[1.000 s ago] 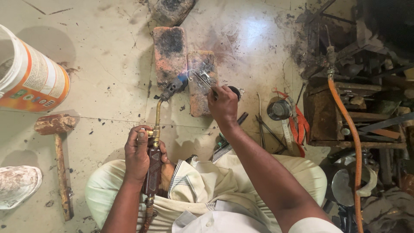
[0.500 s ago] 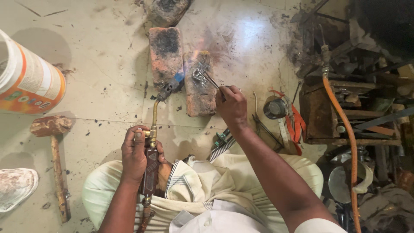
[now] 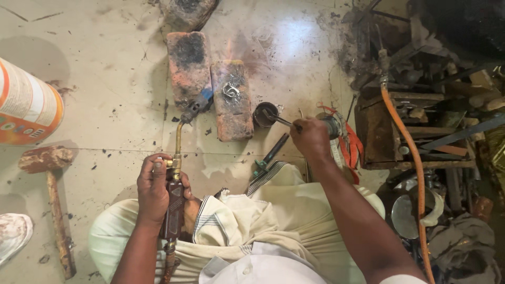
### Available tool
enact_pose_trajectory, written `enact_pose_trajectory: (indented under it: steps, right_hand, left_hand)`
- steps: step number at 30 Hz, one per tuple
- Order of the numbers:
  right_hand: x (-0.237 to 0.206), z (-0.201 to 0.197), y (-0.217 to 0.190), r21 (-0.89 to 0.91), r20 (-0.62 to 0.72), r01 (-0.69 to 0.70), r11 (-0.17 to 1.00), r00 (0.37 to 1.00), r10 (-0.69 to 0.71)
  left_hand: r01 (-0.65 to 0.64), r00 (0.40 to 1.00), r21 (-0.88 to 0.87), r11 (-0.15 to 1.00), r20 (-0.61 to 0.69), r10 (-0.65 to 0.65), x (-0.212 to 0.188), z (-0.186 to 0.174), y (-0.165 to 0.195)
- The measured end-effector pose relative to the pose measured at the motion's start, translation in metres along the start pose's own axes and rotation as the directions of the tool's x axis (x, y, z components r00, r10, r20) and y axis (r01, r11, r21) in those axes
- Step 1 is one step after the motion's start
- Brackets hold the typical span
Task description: The person sits on the floor and uses a blowtorch to heat a small metal piece placed on bricks. They repeatedly dip a metal rod into a small container and apply it to the heated metal, likely adding solder or flux. The person adjusts the torch and rod throughout the process.
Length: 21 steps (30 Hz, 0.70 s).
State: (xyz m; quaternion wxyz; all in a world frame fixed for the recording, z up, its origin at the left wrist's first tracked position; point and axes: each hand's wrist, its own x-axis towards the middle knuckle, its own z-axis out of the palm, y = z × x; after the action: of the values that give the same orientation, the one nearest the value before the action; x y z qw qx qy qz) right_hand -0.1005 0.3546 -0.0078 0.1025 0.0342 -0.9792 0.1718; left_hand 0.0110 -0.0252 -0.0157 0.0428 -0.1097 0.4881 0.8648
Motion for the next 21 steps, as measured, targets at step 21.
enact_pose_trajectory:
  steps: [21]
  right_hand:
    - [0.021, 0.026, -0.006, -0.139, 0.094, 0.013, 0.99, 0.996, 0.0]
  left_hand:
    - [0.019, 1.0, 0.01, 1.0, -0.01, -0.019, -0.003, 0.001, 0.0]
